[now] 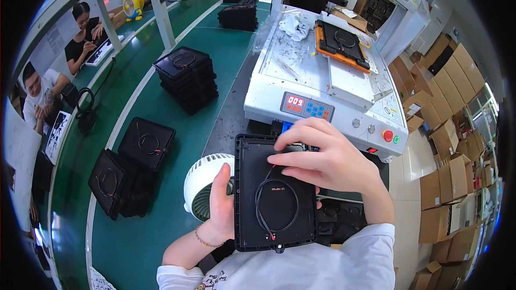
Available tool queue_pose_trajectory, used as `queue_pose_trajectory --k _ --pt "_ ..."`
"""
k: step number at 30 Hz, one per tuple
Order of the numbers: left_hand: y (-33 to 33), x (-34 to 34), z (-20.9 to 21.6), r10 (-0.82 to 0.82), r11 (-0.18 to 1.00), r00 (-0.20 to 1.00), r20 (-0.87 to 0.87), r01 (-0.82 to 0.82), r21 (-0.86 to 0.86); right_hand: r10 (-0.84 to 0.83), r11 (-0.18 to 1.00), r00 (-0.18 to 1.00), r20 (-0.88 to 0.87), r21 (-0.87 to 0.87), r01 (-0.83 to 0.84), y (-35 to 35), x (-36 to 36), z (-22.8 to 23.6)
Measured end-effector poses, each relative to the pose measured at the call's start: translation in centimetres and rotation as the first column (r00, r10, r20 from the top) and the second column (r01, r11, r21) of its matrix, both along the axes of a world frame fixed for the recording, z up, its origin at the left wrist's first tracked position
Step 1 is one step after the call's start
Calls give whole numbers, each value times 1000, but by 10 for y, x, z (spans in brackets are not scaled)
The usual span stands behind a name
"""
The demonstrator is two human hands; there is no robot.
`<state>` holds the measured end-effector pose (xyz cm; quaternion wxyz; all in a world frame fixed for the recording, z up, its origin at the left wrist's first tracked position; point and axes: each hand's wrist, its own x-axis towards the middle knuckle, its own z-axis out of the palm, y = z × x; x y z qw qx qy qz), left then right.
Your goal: Assembling electronic components by placing them into a machine and adding small screws.
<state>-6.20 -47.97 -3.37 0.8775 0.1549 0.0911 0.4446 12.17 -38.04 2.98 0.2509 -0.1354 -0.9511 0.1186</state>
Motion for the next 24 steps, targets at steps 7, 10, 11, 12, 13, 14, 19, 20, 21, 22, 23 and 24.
queue_pose_trajectory --k 7,10,11,12,13,14,19,20,21,22,23,24 --pt "4 -6 -2 62 998 984 -165 -59 22 57 893 984 -171 -432 -127 14 0 -4" --pt "1 -10 -16 99 995 994 54 -98 -18 3 694 931 -364 -670 -264 -5 0 2" --pt "1 -13 -11 107 994 993 -51 -108 -7 -64 615 915 -398 -738 -278 -20 5 8" --pt "3 -16 -5 125 992 980 -158 -125 9 -27 710 825 -565 -591 -382 -31 4 6" --pt "7 -16 -13 100 995 994 -39 -100 -8 -40 717 677 -734 -493 -493 -47 4 -4" --pt "10 -19 -15 121 992 992 16 -122 34 189 591 659 -728 -451 -668 -46 19 0" --pt "4 -40 20 508 862 861 -25 -507 31 464 683 762 -452 -365 -633 -66 35 -23" --pt "2 -41 21 558 828 830 -4 -557 63 395 731 809 -435 -384 -564 -65 37 -33" --pt "3 -43 21 604 791 794 -62 -589 164 314 777 853 -416 -404 -483 -65 37 -36" --pt "4 -43 20 649 750 753 -114 -606 266 197 855 885 -421 -368 -366 -63 32 -36" --pt "2 -44 18 697 696 704 -138 -616 369 94 926 894 -439 -292 -241 -64 21 -41" --pt "3 -43 16 693 698 708 -136 -613 369 -23 974 889 -457 -209 -82 -69 12 -44"
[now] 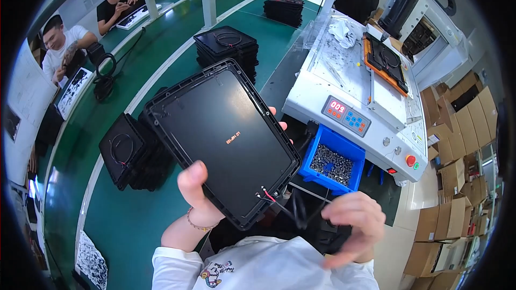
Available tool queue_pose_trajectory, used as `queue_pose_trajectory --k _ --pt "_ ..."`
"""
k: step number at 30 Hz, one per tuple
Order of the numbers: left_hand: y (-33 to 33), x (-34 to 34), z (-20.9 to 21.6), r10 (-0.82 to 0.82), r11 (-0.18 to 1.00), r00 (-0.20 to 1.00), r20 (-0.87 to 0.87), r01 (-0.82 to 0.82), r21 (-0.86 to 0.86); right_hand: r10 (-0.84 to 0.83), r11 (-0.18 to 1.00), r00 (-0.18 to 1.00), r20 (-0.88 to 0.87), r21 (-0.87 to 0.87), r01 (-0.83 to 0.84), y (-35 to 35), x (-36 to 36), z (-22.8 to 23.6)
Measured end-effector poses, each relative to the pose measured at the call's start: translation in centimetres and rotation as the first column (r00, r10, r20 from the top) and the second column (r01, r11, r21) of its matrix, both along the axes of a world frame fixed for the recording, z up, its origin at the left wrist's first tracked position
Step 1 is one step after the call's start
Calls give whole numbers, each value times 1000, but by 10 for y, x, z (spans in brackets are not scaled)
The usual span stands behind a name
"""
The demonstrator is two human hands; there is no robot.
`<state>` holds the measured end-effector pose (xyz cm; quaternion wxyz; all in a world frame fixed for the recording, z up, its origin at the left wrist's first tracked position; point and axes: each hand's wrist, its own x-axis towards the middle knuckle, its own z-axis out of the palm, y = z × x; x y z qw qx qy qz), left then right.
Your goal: Assembling electronic components by placing them into a machine and adding small screws.
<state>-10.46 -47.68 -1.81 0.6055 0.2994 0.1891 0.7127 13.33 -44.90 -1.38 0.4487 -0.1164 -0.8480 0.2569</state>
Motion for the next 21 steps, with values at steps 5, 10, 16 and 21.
queue_pose_trajectory --k 5,10,16,21 --pt "1 3 -7 16 996 999 -37 -13 83 -203 979 978 39 40 201 -21 -44 -20" --pt "4 -1 -10 27 996 994 -108 -18 83 -145 885 982 123 -427 185 -26 -49 -22" --pt "3 4 -12 -21 997 998 -67 26 70 6 513 964 -266 -827 -232 -23 -54 -46" --pt "2 7 -8 -12 1000 999 38 12 5 -1 442 927 -375 -831 -336 -19 -55 -58"
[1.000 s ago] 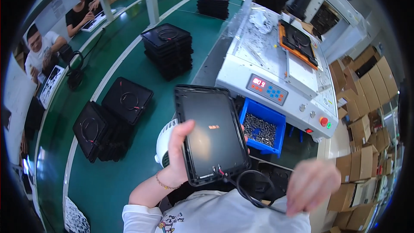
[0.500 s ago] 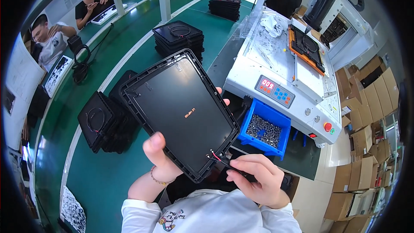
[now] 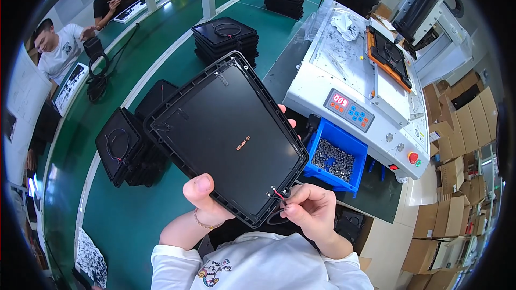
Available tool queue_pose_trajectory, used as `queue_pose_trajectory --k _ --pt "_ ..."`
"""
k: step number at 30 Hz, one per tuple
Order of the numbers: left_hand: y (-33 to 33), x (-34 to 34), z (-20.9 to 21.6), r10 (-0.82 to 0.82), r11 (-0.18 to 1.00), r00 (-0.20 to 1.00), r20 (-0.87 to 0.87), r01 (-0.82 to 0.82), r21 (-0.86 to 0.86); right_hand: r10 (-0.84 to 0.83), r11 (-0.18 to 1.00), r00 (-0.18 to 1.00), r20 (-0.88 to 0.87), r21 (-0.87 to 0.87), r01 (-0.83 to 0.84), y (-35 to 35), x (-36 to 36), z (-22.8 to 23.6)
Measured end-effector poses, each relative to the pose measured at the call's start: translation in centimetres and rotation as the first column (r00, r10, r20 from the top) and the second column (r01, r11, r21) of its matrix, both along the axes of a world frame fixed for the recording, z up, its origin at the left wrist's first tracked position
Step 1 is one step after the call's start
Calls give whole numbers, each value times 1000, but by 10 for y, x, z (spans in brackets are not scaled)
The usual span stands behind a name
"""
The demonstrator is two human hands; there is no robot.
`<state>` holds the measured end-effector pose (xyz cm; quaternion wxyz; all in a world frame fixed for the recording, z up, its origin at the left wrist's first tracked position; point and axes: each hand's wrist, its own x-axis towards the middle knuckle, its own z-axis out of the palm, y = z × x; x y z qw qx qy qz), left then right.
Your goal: Assembling electronic components by placing them into a machine and adding small screws.
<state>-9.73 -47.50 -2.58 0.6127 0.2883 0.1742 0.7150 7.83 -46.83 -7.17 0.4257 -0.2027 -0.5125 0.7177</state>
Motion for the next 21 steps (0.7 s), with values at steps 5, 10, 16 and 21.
queue_pose_trajectory --k 5,10,16,21 --pt "3 -1 -5 -10 1000 987 -162 10 2 -59 998 998 -34 28 60 0 -1 -2" --pt "3 3 -9 -23 1000 989 -143 23 -2 -25 992 1000 1 -123 25 0 0 0" --pt "3 3 -14 -52 997 992 -114 58 44 39 970 999 12 -239 -35 0 4 -2" --pt "2 1 -17 -83 996 991 -105 86 30 3 960 1000 19 -279 3 -2 -7 -6"
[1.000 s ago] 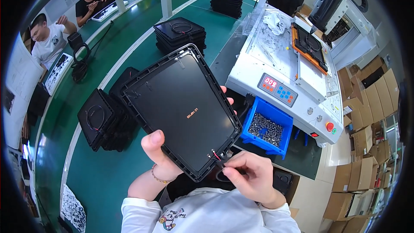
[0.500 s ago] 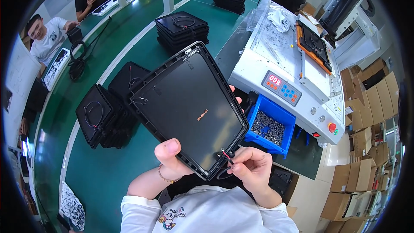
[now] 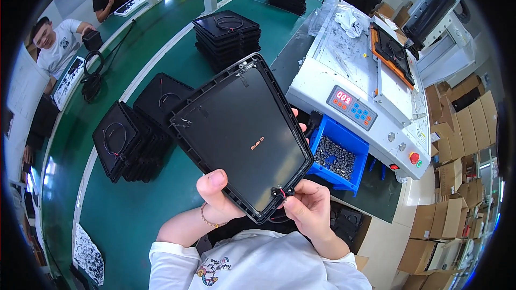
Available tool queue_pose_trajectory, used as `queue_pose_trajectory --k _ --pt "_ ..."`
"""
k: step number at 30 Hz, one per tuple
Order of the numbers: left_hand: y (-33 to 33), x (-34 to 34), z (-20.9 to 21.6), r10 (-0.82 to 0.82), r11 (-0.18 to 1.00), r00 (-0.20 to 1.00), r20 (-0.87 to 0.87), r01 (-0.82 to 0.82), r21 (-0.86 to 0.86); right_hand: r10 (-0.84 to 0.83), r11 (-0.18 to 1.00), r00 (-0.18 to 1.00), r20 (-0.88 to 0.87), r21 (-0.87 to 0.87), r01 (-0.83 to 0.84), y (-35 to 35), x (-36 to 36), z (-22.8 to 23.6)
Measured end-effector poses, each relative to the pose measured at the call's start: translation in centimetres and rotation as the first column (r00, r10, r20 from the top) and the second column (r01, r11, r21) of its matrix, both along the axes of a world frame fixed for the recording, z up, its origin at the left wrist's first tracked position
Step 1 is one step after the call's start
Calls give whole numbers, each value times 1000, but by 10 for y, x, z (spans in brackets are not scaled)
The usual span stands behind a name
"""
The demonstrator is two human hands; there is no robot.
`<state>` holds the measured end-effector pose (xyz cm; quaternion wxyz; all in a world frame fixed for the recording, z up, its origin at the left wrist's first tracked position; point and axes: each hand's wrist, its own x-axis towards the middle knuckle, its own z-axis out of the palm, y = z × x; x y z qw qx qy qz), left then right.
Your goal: Assembling electronic components by placing them into a machine and adding small screws.
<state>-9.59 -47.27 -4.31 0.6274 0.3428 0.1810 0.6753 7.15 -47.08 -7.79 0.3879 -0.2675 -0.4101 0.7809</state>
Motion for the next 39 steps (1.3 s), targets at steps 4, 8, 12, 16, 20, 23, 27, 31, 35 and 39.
queue_pose_trajectory --k 4,8,12,16,20,23,27,31,35,39 --pt "1 6 5 5 999 1000 -4 -5 -37 -110 985 992 -64 130 117 -1 -2 -16" --pt "0 7 7 -13 999 1000 -8 13 -51 -162 977 954 -250 95 191 1 -13 -30" --pt "0 4 4 -39 998 999 29 41 -51 -135 991 952 -275 -22 134 4 -23 -16" --pt "-3 1 2 -62 997 998 -27 61 -37 -6 1000 967 -253 -5 5 7 -14 -12" --pt "-2 5 2 -61 998 997 56 62 -31 -28 999 953 -302 -36 18 4 -13 -17" --pt "0 6 -2 -19 1000 999 51 18 11 -25 999 950 -311 -38 13 4 -14 -16" --pt "-1 8 4 -34 999 999 14 34 8 20 997 951 -308 -63 -41 8 -9 -9" --pt "1 4 9 18 1000 992 124 -17 -7 159 977 895 -416 -61 -202 17 8 -5" --pt "-25 -26 30 139 990 948 286 -138 -26 -73 990 911 -405 81 115 30 38 6" --pt "-88 -61 39 390 918 858 334 -390 -72 -187 959 829 -527 86 271 50 115 6"
